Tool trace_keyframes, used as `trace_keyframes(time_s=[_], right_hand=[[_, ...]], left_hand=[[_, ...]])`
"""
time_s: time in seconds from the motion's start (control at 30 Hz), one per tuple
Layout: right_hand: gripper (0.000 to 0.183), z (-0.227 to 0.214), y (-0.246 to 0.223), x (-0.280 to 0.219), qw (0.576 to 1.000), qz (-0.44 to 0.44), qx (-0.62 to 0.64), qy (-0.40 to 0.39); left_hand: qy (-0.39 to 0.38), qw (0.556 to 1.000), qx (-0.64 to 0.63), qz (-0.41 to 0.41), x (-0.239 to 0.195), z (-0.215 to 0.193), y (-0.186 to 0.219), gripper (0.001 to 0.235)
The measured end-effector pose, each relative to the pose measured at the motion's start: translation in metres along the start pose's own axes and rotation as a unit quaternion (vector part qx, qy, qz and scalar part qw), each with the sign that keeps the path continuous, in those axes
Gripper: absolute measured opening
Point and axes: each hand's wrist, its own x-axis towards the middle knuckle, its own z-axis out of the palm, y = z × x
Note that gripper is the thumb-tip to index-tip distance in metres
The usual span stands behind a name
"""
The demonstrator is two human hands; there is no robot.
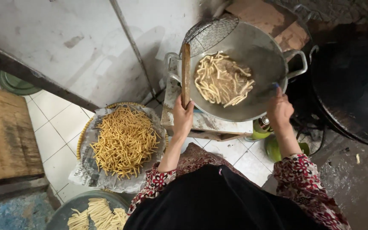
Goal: Frying noodles in a large wok and removing them with a metal strainer
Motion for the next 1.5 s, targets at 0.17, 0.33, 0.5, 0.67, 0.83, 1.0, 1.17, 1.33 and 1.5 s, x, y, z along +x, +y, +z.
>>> trace_keyframes(time_s=[0.17,0.33,0.5,0.67,0.83,1.0,1.17,1.33,1.5], right_hand=[[0.044,0.035,0.032,-0.005,0.994,0.028,0.073,-0.077],[0.027,0.022,-0.006,-0.024,0.977,-0.104,0.114,-0.15],[0.02,0.039,-0.075,-0.025,0.708,0.258,0.628,-0.193],[0.035,0.007,-0.11,-0.049,0.934,0.002,0.346,-0.095],[0.054,-0.044,-0.123,-0.103,0.98,-0.111,0.16,-0.031],[0.055,-0.115,-0.121,-0.14,0.978,-0.109,0.134,-0.119],[0.053,-0.129,-0.103,-0.15,0.971,-0.065,0.191,-0.125],[0.055,-0.135,-0.095,-0.157,0.963,-0.013,0.211,-0.166],[0.055,-0.09,-0.084,-0.144,0.988,-0.057,0.121,-0.076]], left_hand=[[0.0,1.0,-0.003,0.016,0.001,0.001,0.004,0.063],[-0.003,0.999,-0.025,0.032,-0.002,-0.002,0.01,0.062],[-0.024,0.996,-0.06,0.057,0.0,-0.006,0.011,0.063],[-0.009,0.995,-0.045,0.088,-0.002,-0.008,0.01,0.059],[0.007,0.994,-0.056,0.097,0.004,-0.011,0.007,0.061],[0.0,0.993,-0.068,0.099,0.012,-0.006,-0.007,0.06],[0.01,0.995,-0.042,0.095,0.009,-0.005,0.002,0.061],[0.01,0.994,-0.044,0.101,0.015,-0.004,-0.007,0.061],[0.007,0.993,-0.041,0.113,0.024,0.005,-0.024,0.058]])
